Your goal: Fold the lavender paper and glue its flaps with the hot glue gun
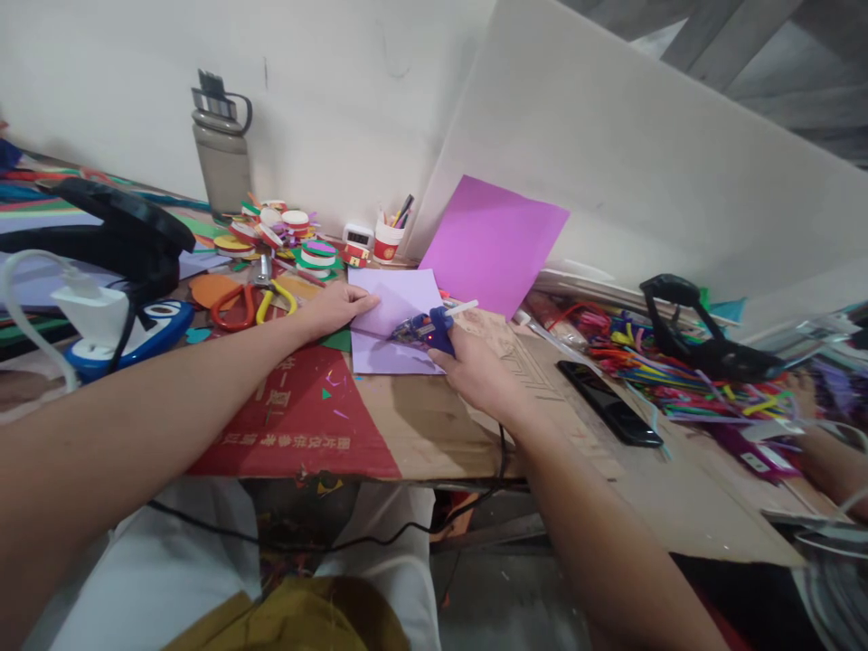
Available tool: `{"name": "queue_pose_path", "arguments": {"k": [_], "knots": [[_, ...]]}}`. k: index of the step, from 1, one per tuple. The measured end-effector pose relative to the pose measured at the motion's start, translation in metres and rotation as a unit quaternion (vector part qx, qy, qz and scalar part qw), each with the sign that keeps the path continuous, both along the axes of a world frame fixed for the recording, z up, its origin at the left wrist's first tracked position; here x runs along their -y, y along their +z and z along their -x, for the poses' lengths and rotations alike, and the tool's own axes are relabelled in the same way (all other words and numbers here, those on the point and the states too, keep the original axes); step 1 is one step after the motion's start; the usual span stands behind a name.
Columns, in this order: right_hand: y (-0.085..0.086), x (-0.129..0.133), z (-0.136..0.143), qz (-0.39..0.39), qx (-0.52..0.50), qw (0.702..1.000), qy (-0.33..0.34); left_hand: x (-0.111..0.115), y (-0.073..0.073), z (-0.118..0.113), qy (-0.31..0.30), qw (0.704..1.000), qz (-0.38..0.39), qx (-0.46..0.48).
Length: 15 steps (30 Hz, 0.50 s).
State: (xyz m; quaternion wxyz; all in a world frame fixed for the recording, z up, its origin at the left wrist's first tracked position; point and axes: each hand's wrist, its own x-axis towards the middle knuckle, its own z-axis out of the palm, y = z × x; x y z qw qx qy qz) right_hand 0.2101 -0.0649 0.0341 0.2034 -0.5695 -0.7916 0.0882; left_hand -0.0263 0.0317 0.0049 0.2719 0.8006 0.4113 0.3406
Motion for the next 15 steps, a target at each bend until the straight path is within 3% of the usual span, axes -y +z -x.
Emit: {"name": "queue_pose_path", "arguments": {"k": [7, 15], "knots": [[-0.003, 0.006, 0.011, 0.001, -0.044, 0.997, 0.069, -0.001, -0.001, 0.000, -0.014, 1.000, 0.000, 0.011], [-0.001, 0.003, 0.006, 0.009, -0.006, 1.000, 0.015, -0.001, -0.001, 0.000, -0.017, 1.000, 0.005, 0.009]]}}
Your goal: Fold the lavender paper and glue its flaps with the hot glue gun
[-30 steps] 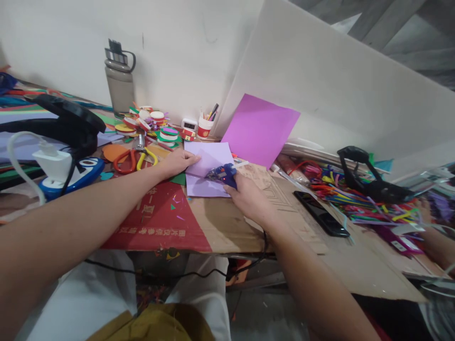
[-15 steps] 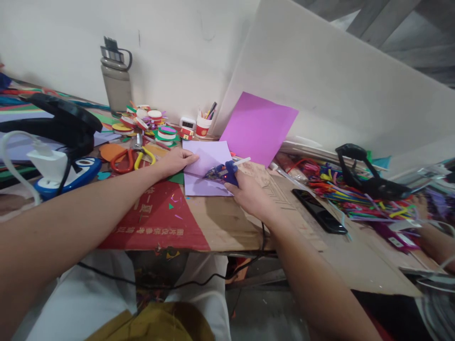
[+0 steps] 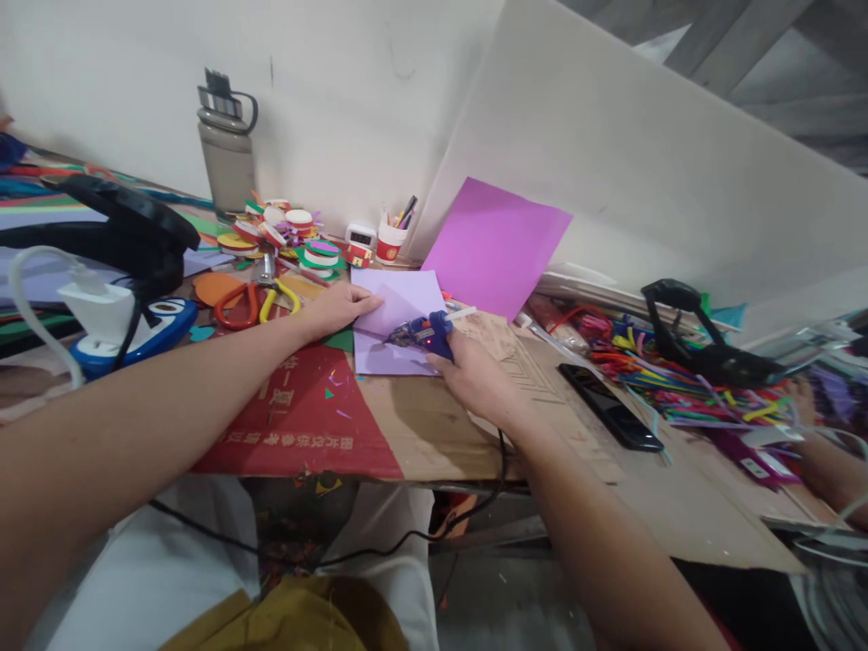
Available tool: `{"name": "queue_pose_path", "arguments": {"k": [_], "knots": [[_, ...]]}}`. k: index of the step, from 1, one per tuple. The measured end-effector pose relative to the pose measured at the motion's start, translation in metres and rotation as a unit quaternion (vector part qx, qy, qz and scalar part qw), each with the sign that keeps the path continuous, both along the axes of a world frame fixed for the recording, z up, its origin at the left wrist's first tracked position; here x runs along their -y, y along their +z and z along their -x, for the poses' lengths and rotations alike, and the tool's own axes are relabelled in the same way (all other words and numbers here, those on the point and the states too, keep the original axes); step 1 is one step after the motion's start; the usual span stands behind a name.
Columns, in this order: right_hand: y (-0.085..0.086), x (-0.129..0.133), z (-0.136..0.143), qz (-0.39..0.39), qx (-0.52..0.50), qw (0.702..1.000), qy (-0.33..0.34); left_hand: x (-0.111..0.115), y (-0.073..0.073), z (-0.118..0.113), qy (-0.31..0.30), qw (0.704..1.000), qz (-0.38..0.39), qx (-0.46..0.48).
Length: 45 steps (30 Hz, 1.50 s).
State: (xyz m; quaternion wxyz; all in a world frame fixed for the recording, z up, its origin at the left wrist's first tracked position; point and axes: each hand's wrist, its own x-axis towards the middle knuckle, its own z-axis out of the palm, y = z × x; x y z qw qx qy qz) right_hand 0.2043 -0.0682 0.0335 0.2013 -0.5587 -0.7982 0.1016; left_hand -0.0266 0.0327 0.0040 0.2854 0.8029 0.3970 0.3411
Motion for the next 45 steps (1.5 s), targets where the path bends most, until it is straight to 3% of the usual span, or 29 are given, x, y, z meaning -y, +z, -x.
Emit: {"name": "queue_pose_path", "arguments": {"k": [7, 15, 19, 24, 36, 45], "knots": [[0.003, -0.001, 0.021, -0.004, -0.008, 1.000, 0.023, 0.000, 0.001, -0.001, 0.012, 1.000, -0.006, -0.007], [0.004, 0.005, 0.007, 0.004, -0.036, 0.996, 0.085, 0.002, 0.002, -0.001, 0.010, 1.000, -0.003, -0.007], [0.002, 0.002, 0.014, 0.005, -0.024, 0.998, 0.060, 0.000, 0.001, -0.002, 0.011, 1.000, -0.002, -0.007], [-0.001, -0.002, 0.023, 0.004, -0.047, 0.996, 0.082, 0.000, 0.001, -0.001, 0.019, 1.000, -0.007, -0.013], [0.009, 0.003, 0.003, 0.036, -0.019, 0.995, 0.092, -0.001, 0.000, 0.000, 0.003, 1.000, -0.001, -0.007], [0.010, -0.008, 0.008, 0.024, -0.026, 0.996, 0.077, -0.002, -0.002, 0.001, 0.000, 1.000, 0.004, 0.006]]}}
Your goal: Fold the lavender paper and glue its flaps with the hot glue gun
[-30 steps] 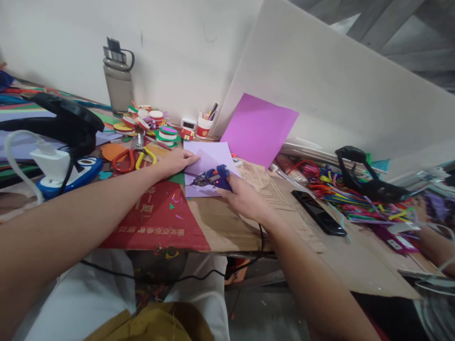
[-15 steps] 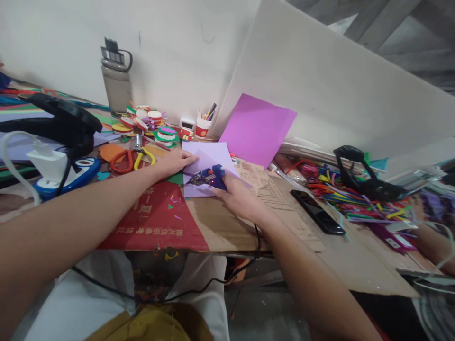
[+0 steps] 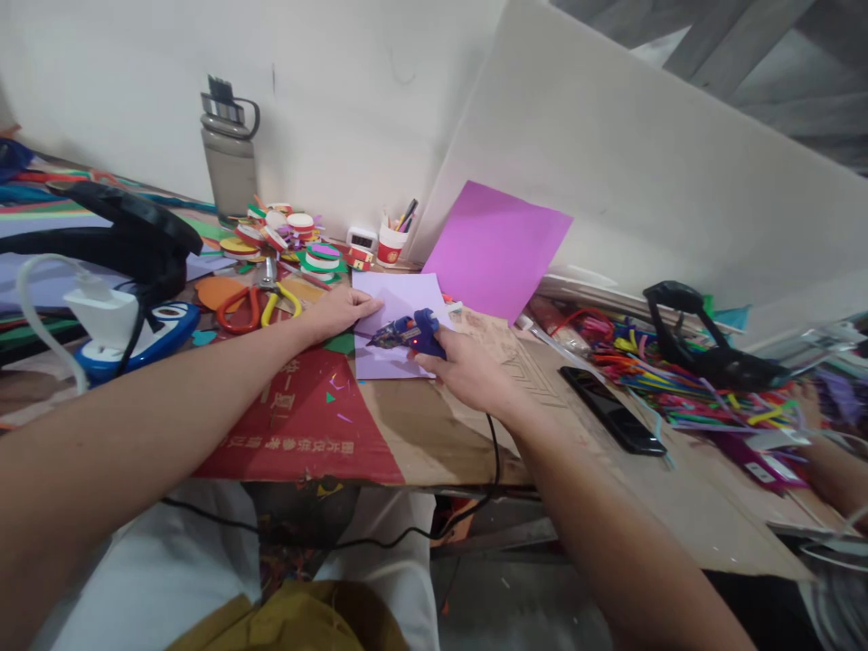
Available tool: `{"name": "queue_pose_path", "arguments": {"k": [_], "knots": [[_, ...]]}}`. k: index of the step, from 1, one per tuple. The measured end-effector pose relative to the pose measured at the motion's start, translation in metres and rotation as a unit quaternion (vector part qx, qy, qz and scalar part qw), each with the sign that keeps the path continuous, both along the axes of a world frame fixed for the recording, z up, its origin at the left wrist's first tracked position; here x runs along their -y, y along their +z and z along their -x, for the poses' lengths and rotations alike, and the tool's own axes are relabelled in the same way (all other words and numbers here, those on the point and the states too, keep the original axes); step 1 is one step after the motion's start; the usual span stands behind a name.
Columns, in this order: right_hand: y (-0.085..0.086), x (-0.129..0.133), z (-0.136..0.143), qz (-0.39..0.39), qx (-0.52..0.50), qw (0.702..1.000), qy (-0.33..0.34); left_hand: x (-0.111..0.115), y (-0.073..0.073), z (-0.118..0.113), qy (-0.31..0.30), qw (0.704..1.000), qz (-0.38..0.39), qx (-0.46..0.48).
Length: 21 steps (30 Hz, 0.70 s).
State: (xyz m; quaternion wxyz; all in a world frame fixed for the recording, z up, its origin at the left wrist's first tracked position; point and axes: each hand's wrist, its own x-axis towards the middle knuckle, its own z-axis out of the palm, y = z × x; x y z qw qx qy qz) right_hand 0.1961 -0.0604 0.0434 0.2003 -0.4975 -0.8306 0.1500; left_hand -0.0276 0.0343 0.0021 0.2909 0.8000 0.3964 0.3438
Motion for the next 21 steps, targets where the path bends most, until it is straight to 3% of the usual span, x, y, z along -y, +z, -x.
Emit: {"name": "queue_pose_path", "arguments": {"k": [6, 11, 21], "knots": [[0.003, -0.009, 0.011, -0.045, 0.008, 0.999, 0.012, 0.004, 0.004, 0.000, 0.012, 0.999, 0.029, 0.010], [0.000, -0.010, 0.019, -0.028, 0.010, 0.999, 0.018, 0.003, 0.002, 0.000, 0.011, 0.999, 0.026, 0.017], [0.005, 0.012, 0.004, 0.000, 0.051, 0.999, 0.016, 0.001, 0.002, 0.000, 0.011, 1.000, 0.013, 0.000]]}}
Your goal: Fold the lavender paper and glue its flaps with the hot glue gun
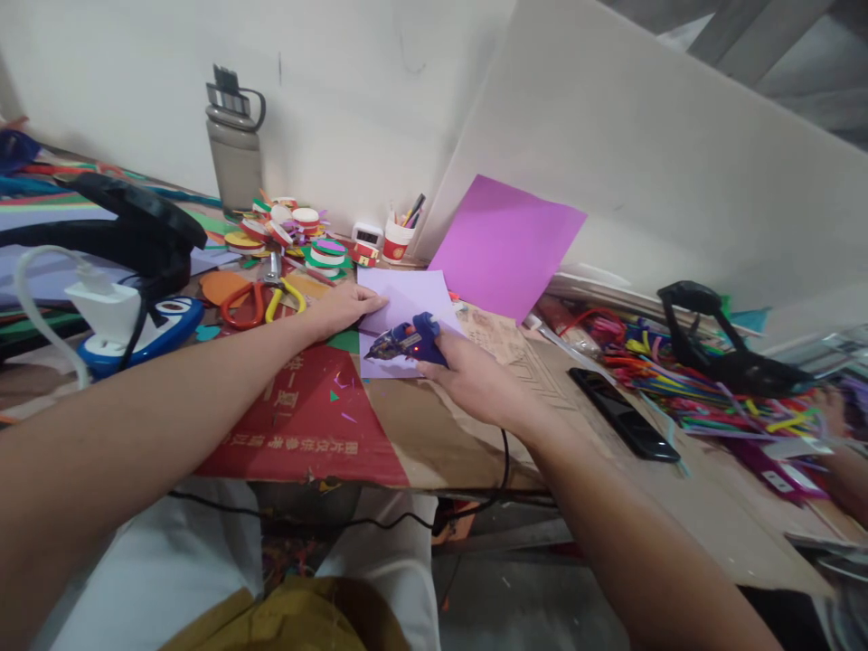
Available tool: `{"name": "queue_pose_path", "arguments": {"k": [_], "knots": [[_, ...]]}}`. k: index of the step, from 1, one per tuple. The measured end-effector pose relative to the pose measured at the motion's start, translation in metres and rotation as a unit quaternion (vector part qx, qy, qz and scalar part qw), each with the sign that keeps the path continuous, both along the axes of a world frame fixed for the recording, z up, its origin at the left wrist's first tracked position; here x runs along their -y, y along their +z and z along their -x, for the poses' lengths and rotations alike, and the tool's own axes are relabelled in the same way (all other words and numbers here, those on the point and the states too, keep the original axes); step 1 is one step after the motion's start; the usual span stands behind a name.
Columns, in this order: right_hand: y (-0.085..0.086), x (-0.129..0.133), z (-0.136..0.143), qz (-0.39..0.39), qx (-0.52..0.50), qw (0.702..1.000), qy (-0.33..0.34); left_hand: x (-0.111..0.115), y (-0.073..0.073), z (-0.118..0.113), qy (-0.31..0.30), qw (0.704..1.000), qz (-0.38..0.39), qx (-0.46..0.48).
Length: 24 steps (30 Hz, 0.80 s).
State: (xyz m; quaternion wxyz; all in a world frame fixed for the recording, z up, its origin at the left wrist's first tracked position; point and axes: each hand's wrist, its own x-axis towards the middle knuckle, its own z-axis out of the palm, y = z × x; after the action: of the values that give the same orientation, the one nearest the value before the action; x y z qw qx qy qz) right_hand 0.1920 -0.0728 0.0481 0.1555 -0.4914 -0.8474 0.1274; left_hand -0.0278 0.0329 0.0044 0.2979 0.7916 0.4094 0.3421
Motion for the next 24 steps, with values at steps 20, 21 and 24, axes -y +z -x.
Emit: {"name": "queue_pose_path", "arguments": {"k": [20, 21, 24], "knots": [[-0.007, 0.003, -0.007, -0.038, 0.003, 0.996, -0.077, -0.001, -0.001, 0.000, -0.019, 1.000, -0.013, -0.016], [-0.008, 0.002, -0.006, -0.025, -0.001, 0.997, -0.074, 0.000, 0.000, 0.000, -0.024, 0.999, -0.021, -0.024], [-0.006, 0.003, -0.009, -0.014, -0.001, 0.996, -0.085, 0.005, 0.003, -0.002, -0.044, 0.996, -0.049, -0.060]]}}
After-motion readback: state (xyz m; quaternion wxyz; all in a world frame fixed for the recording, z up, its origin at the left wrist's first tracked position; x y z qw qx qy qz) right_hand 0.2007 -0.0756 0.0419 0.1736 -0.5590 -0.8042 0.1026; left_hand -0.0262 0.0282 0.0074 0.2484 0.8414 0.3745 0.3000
